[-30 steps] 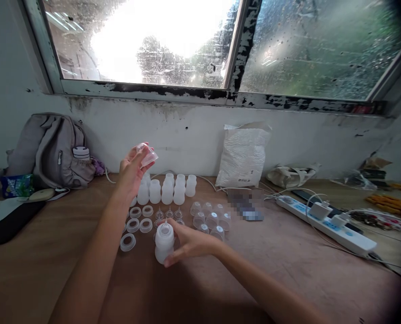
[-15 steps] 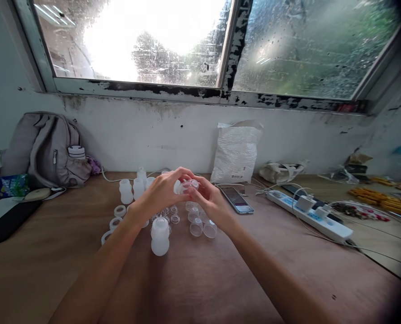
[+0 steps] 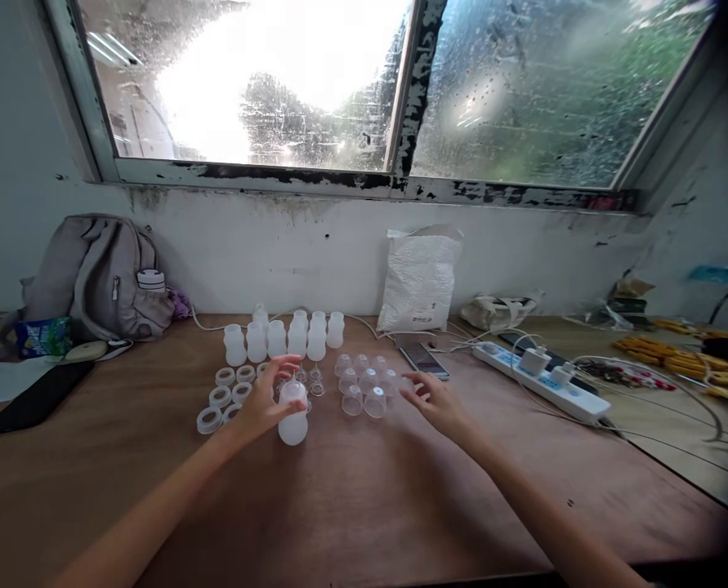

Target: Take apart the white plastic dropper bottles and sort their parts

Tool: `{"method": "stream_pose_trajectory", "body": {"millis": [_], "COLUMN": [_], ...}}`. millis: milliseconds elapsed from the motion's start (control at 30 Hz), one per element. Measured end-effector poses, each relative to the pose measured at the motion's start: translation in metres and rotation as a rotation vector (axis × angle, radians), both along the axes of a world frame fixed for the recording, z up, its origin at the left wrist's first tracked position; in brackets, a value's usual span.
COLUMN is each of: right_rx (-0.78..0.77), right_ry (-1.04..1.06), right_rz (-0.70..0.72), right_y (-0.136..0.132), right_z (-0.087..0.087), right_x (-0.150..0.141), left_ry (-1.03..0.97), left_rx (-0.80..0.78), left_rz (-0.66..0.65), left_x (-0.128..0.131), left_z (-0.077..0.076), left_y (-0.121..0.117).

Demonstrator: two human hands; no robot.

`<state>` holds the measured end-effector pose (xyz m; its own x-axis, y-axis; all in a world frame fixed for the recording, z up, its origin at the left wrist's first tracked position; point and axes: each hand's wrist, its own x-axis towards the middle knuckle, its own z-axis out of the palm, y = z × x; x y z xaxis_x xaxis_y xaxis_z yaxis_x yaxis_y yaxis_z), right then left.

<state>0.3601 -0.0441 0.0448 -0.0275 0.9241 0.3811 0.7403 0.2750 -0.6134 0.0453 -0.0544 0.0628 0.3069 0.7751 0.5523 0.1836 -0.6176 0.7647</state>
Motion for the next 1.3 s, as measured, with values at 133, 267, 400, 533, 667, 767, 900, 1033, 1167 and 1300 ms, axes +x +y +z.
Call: {"method": "stream_pose_trajectory", "body": {"millis": [133,267,400,533,667,767,900,1033,1167,1300], "right_rx": [-0.096,0.043,0.149,0.019,0.084,0.109,0.117,0.088,-0.002,-0.022], "right_ry": [0.013,-0.05,-0.089,-0.08,-0.012,0.073,0.18,0.246,0.328,0.384], "right_rz": [0.003,-0.056,0.067,0.353,0.337,0.356,0.419,0.444,0.463,0.488], "right_y": [-0.002,-0.007,-0.028,-0.049,-0.053,-0.049,-0.049,-0.053,-0.054,-0.053], "right_z": [-0.024,-0.014,0.017,0.031,0.025,0.022,0.027,0.032,0.032,0.029], "right_x": [0.003,-0.01,-0.047,-0.1,-0.138,-0.15,-0.155,-0.156,-0.157,-0.158], "left_ry": [-0.106,0.008,0.129,0.174,0.093,0.022,-0.12,-0.211,-0.28,-0.297], "left_rx": [-0.185,-0.288,-0.196,-0.142,-0.247,-0.506,-0.764,-0.921,-1.098,-1.262], "left_rz": [-0.067,-0.054,0.051,0.002,-0.11,-0.281,-0.47,-0.569,-0.705,-0.943], "left_x": [0.001,0.007,0.012,0.02,0.028,0.031,0.029,0.026,0.023,0.02], "left_z": [-0.036,-0.049,-0.043,-0.035,-0.036,-0.037,-0.033,-0.029,-0.031,-0.036], "left_y": [-0.002,-0.004,-0.015,-0.031,-0.042,-0.046,-0.049,-0.054,-0.053,-0.046]}}
